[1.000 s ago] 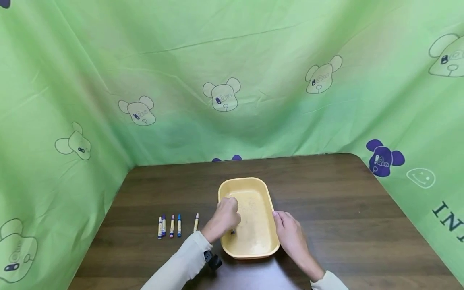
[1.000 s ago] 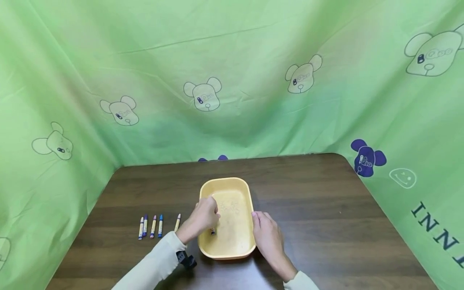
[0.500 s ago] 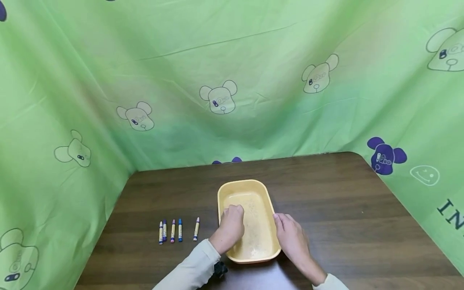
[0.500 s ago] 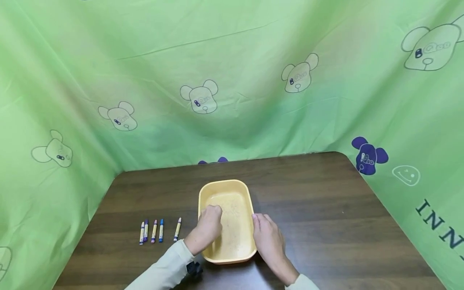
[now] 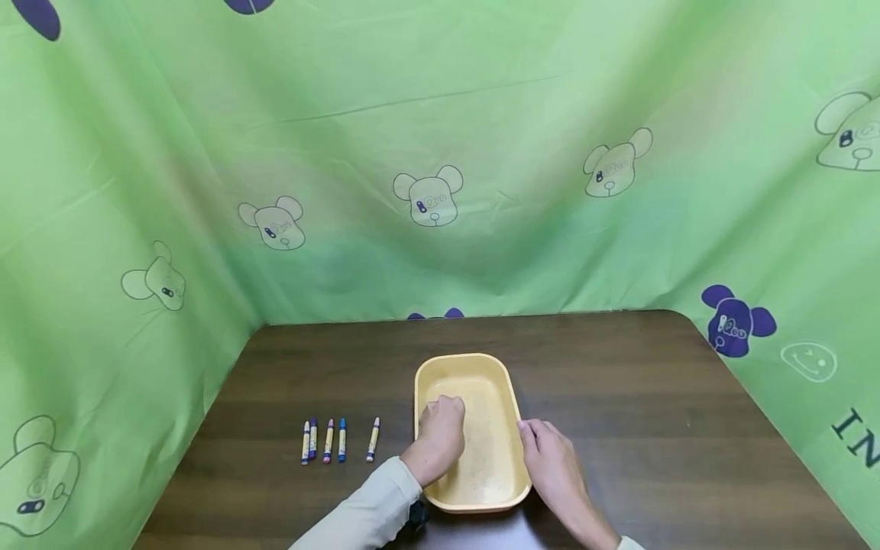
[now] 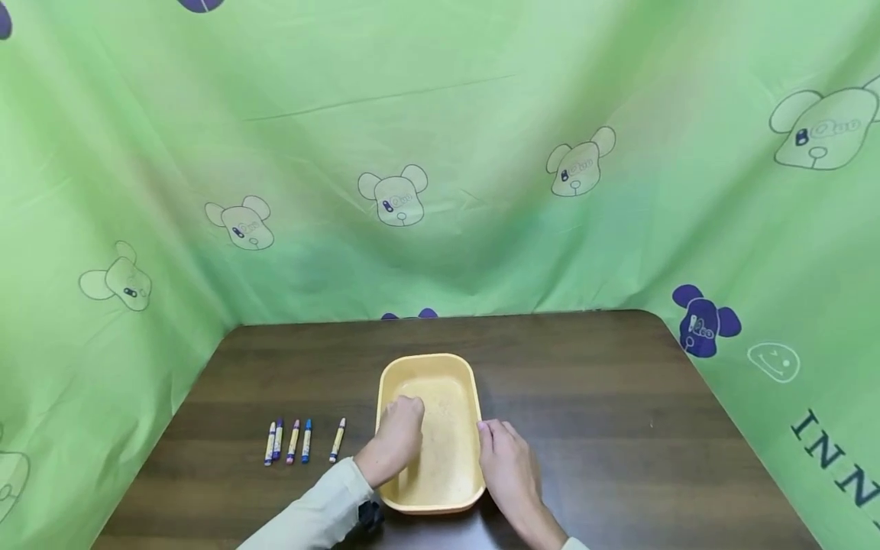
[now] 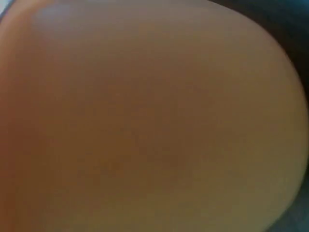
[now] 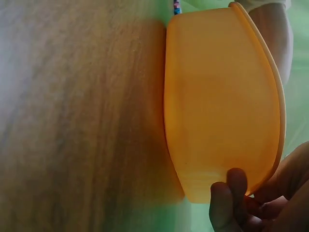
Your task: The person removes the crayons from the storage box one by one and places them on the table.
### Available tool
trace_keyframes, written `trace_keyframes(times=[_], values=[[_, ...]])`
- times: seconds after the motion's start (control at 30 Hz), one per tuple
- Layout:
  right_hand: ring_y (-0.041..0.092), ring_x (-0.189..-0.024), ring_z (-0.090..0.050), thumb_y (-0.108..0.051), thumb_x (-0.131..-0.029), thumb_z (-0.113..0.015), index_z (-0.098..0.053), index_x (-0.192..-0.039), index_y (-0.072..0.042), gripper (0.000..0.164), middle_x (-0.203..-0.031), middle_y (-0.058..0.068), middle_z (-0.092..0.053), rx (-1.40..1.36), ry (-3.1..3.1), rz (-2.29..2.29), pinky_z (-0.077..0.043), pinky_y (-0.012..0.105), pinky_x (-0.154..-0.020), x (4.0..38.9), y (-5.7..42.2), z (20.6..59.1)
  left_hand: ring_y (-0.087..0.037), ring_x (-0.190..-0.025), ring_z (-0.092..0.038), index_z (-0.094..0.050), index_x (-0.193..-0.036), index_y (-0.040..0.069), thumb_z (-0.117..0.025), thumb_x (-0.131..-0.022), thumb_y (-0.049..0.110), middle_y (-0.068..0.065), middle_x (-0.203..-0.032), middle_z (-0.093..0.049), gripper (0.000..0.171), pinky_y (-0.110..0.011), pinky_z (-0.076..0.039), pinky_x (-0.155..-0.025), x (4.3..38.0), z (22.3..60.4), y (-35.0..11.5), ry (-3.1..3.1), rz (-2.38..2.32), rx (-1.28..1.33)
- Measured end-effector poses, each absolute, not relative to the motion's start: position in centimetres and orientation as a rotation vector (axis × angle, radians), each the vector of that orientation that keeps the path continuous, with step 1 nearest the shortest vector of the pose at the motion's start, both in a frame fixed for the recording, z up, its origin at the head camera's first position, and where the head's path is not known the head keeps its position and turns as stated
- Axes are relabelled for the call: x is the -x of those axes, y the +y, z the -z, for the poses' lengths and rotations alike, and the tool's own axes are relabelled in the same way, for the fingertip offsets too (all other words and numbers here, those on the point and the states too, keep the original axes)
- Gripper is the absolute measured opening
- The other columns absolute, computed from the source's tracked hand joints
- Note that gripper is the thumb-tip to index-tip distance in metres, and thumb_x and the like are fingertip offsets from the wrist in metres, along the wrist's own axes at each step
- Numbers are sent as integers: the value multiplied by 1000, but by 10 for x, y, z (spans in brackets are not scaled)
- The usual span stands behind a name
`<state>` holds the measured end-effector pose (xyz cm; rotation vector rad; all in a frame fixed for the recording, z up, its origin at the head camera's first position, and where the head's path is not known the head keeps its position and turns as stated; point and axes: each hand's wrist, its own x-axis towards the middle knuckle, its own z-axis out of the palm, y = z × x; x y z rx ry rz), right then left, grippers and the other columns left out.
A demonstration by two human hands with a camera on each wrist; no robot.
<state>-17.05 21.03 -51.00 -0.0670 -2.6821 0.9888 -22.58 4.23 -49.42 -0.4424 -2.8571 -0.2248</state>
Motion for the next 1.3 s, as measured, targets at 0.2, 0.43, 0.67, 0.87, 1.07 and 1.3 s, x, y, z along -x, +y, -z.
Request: trace_keyframes(times=[0.2, 0.43, 0.67, 0.87, 1.07, 1.3], values=[[33, -90, -71, -21, -105, -55, -75, -103, -4, 26, -99, 9, -74, 99, -2701, -947, -55, 51, -76, 169, 208, 509, -27, -64, -71, -66, -70, 7, -73, -73, -7, -10, -69, -70, 16, -34, -57, -53, 230, 500, 43, -2864, 218, 410], [38, -92, -70, -25, -105, -55, -75, -105, -8, 26, -98, 7, -73, 159, -2721, -924, -53, 53, -70, 169, 213, 507, -27, -62, -70, -66, -68, 8, -69, -72, -12, -10, -67, -70, 20, -34, -56, -53, 229, 503, 42, -2792, 290, 484], [39, -94, -70, -27, -105, -53, -74, -105, -10, 27, -100, 6, -73, 175, -2748, -895, -53, 55, -69, 170, 212, 506, -19, -61, -68, -69, -71, 10, -75, -72, -2, -8, -67, -69, 13, -31, -48, -49, 226, 504, 48, -2777, 80, 418], [38, -94, -70, -27, -105, -54, -74, -104, -11, 26, -99, 5, -73, 166, -2757, -903, -52, 54, -69, 167, 210, 505, -16, -59, -62, -73, -75, 11, -80, -73, 6, -7, -66, -67, 9, -29, -39, -48, 220, 509, 51, -2768, -95, 340], [22, -58, -65, -22, -105, -53, -72, -104, -3, 26, -90, 8, -68, 138, -2726, -1044, -52, 35, -58, 167, 207, 505, -20, -63, -65, -69, -73, 10, -79, -70, 3, -7, -68, -67, 12, -29, -48, -52, 223, 509, 44, -2786, 28, 367], [26, -68, -68, -19, -104, -55, -73, -102, -2, 25, -89, 10, -69, 121, -2681, -1034, -55, 42, -66, 167, 207, 507, -17, -52, -55, -56, -57, 2, -65, -69, -13, -3, -54, -52, 22, -27, -44, -45, 229, 500, 31, -2802, 880, 382]])
